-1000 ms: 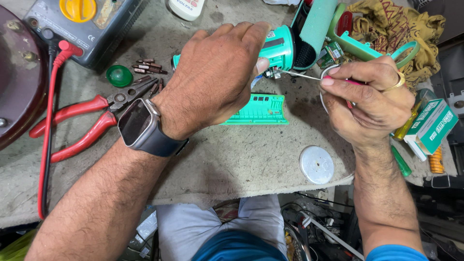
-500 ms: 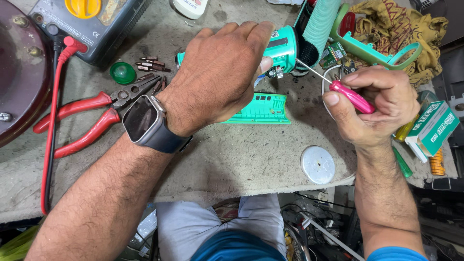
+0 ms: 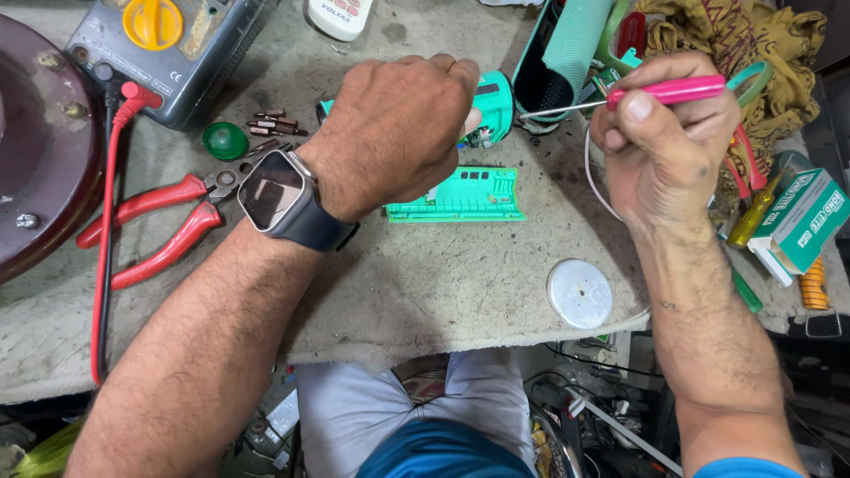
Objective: The person uses a screwdriver to adjust internal components of a teal portable speaker, then uses pliers to manipulate a small part on the speaker's exterior. The person repeatedly probes a white circular component and the speaker's internal wiring before closing the speaker casing.
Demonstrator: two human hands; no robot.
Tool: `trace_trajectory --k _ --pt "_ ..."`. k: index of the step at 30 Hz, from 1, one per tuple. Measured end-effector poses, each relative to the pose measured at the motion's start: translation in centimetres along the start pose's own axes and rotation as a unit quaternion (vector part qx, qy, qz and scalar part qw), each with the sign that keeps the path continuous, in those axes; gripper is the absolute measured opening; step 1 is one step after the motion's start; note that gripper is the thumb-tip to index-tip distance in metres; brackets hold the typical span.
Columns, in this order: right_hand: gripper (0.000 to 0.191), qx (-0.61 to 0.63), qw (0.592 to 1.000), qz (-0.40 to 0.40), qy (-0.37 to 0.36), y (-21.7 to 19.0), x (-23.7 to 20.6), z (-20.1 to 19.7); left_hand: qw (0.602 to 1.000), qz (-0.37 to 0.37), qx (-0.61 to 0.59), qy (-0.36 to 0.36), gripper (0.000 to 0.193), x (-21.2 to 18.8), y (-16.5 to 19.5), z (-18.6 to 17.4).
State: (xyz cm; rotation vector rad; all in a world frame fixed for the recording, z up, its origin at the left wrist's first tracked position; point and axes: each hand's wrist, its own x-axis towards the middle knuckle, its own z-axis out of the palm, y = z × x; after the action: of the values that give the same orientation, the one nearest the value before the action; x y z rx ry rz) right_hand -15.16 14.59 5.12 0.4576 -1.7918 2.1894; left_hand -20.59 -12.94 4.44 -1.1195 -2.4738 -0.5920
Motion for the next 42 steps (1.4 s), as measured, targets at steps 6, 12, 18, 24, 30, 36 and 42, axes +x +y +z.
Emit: trace_trajectory --k 6,12,18,24,30,36,42 --pt "0.021 -0.103 0.992 0.053 0.042 0.9 0.6 0.2 0.997 -0.041 -0.018 -0.064 0.029 1.3 -0.8 0.0" --pt "0.021 -0.123 0.990 0.058 0.028 1.3 0.8 0.6 0.997 -0.042 -0.025 -0.066 0.030 1.4 -0.9 -0.1" --pt "0.023 -0.125 0.991 0.047 0.003 1.7 0.7 0.7 0.995 -0.053 -0.021 -0.076 0.032 1.3 -1.1 0.2" --pt "0.023 -0.121 0.992 0.024 0.009 1.7 0.6 0.2 0.995 -0.051 -0.038 -0.070 0.031 1.4 -1.5 0.3" --pt "0.028 -0.108 0.992 -0.018 0.058 1.2 0.3 -0.6 0.992 -0.067 -0.063 -0.084 0.033 1.5 -2.1 0.5" --pt "0.026 -0.133 0.988 -0.065 0.040 0.7 0.2 0.0 0.992 -0.069 -0.068 -0.079 0.036 2.1 -2.4 0.5" --pt "0.024 -0.278 0.942 -0.189 0.003 0.5 -0.2 1.0 0.988 -0.080 -0.075 -0.112 0.053 2.2 -2.5 0.1"
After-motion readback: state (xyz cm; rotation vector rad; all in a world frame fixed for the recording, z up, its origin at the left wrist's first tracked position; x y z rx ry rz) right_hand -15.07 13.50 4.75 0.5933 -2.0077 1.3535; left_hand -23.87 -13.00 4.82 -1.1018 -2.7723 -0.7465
